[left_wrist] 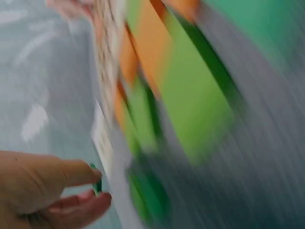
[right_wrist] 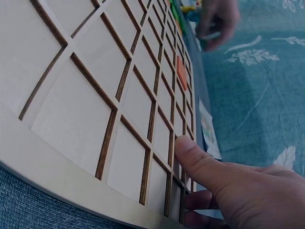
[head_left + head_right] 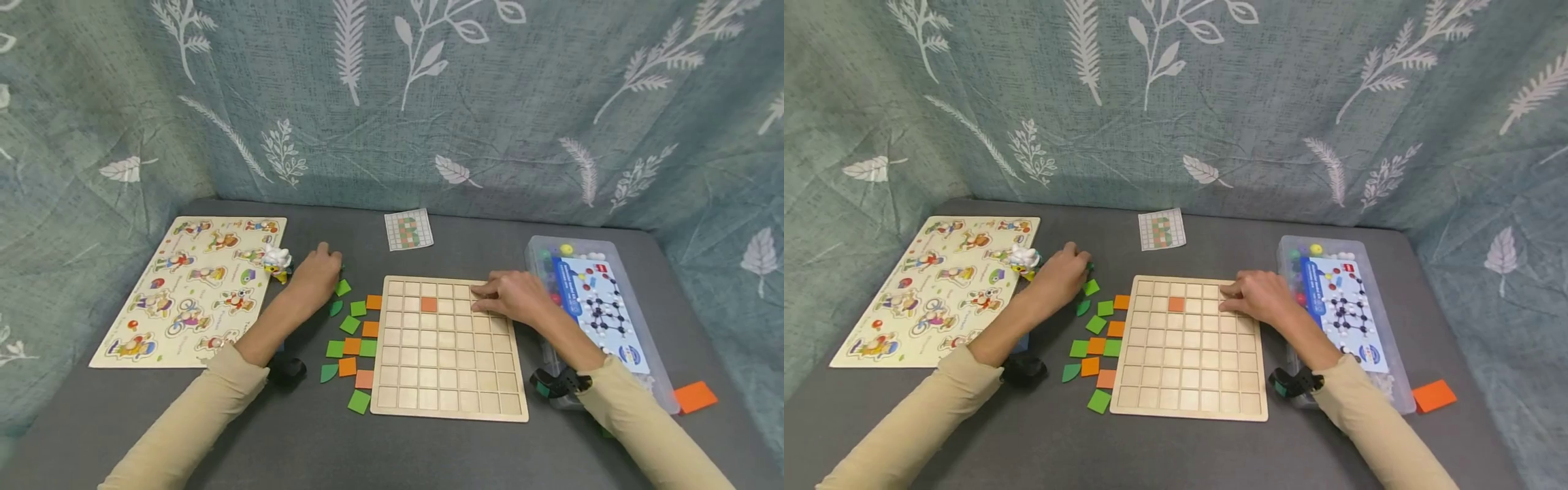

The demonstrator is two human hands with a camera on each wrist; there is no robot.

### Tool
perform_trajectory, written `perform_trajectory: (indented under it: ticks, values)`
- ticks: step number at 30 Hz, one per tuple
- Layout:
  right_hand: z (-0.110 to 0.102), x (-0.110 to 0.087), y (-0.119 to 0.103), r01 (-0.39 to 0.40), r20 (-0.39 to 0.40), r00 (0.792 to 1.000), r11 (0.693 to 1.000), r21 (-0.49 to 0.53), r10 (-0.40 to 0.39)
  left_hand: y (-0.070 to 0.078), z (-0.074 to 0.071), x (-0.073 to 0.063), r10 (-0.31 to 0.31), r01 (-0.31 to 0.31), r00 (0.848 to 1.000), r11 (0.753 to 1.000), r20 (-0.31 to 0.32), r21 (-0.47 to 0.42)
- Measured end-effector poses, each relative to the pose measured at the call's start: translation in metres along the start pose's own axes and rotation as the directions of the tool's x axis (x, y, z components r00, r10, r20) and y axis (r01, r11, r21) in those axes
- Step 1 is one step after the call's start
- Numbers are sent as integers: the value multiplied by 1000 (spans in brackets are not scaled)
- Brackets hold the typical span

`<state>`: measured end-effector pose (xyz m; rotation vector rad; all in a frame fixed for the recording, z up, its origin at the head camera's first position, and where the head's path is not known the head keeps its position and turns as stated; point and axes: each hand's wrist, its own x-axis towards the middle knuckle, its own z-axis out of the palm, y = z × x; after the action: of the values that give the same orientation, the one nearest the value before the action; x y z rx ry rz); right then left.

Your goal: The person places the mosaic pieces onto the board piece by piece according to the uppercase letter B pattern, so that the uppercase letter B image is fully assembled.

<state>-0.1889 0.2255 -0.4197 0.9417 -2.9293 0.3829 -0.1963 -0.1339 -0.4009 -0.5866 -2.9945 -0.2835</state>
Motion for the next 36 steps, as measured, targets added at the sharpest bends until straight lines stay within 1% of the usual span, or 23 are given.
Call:
perform_trajectory:
  ticks: [2,3,5,7,9,12,15,17,18,20,24,26,28,30,33,36]
  values:
    - [0,0,0,-9,10,1000,1000,21,8,20,1,5,79,-78,997,994,2,-80]
    - [0,1,0,-14,18,1000,999,31,13,30,2,7,125,-124,992,984,1,-131]
    - [0,1,1,-28,36,999,997,67,25,53,6,12,210,-205,978,951,-1,-232]
    - [-1,1,3,-42,62,997,993,113,35,76,12,18,289,-275,957,912,-2,-303]
    - [-2,1,5,-54,84,996,986,160,41,93,18,24,349,-334,937,892,-3,-306]
    - [-4,2,7,-60,113,993,973,222,35,111,26,31,399,-372,916,880,35,-294]
    - [-5,3,8,-63,135,990,968,244,30,121,31,36,411,-371,908,878,80,-302]
    - [-5,3,8,-58,143,989,968,243,23,124,33,39,408,-364,909,878,90,-311]
    - [-5,3,9,-57,146,989,969,239,22,126,34,40,412,-366,906,876,94,-315]
    - [-5,2,9,-51,147,989,970,236,17,129,36,43,429,-380,898,869,100,-316]
    - [-6,2,11,-33,144,990,970,240,-1,135,40,47,473,-421,874,854,116,-307]
    - [-5,2,12,-28,141,990,969,247,-8,137,41,48,485,-432,866,849,122,-306]
    - [-5,1,12,-28,140,990,968,249,-7,138,41,49,489,-434,863,846,125,-310]
    - [-5,1,12,-34,141,990,968,250,-2,140,41,49,487,-430,864,845,128,-319]
    - [-6,0,12,-47,148,989,968,248,11,141,41,48,480,-423,867,850,134,-314]
    - [-7,-2,12,-59,157,987,967,247,20,142,42,47,479,-425,867,855,138,-298]
